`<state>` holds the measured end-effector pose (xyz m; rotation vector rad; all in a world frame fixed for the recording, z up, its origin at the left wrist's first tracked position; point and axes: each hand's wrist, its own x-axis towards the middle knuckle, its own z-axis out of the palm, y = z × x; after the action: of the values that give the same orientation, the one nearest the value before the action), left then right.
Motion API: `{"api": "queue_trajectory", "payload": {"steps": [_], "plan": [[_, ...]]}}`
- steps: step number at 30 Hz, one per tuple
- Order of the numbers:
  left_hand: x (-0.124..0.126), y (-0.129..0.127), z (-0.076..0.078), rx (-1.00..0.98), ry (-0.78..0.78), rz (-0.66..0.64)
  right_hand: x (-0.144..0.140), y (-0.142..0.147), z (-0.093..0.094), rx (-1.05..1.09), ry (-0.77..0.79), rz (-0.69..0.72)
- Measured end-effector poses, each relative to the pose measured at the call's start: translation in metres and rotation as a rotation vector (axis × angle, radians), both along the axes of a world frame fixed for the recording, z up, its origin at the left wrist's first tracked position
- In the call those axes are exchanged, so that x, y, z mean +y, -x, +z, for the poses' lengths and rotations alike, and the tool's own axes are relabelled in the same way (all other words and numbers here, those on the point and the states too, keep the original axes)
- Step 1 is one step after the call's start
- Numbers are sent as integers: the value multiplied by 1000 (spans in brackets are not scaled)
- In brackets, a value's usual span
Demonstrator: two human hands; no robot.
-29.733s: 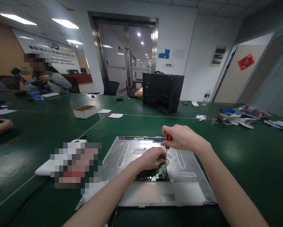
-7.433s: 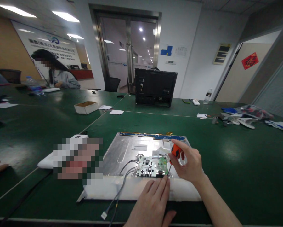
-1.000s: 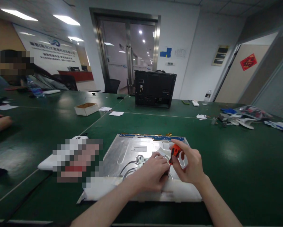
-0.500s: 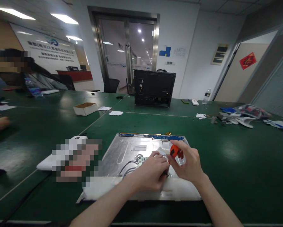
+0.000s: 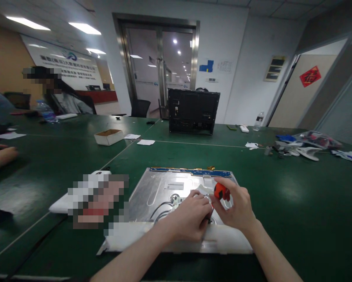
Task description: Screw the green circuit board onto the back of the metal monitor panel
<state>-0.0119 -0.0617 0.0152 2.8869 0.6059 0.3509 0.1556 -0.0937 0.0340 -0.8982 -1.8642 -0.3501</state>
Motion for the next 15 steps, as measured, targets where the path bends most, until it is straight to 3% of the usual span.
{"api": "queue_trajectory", "payload": {"steps": [15], "plan": [[1,0,-1,-4,19,-11,-2,2,2,27,18,11]]}}
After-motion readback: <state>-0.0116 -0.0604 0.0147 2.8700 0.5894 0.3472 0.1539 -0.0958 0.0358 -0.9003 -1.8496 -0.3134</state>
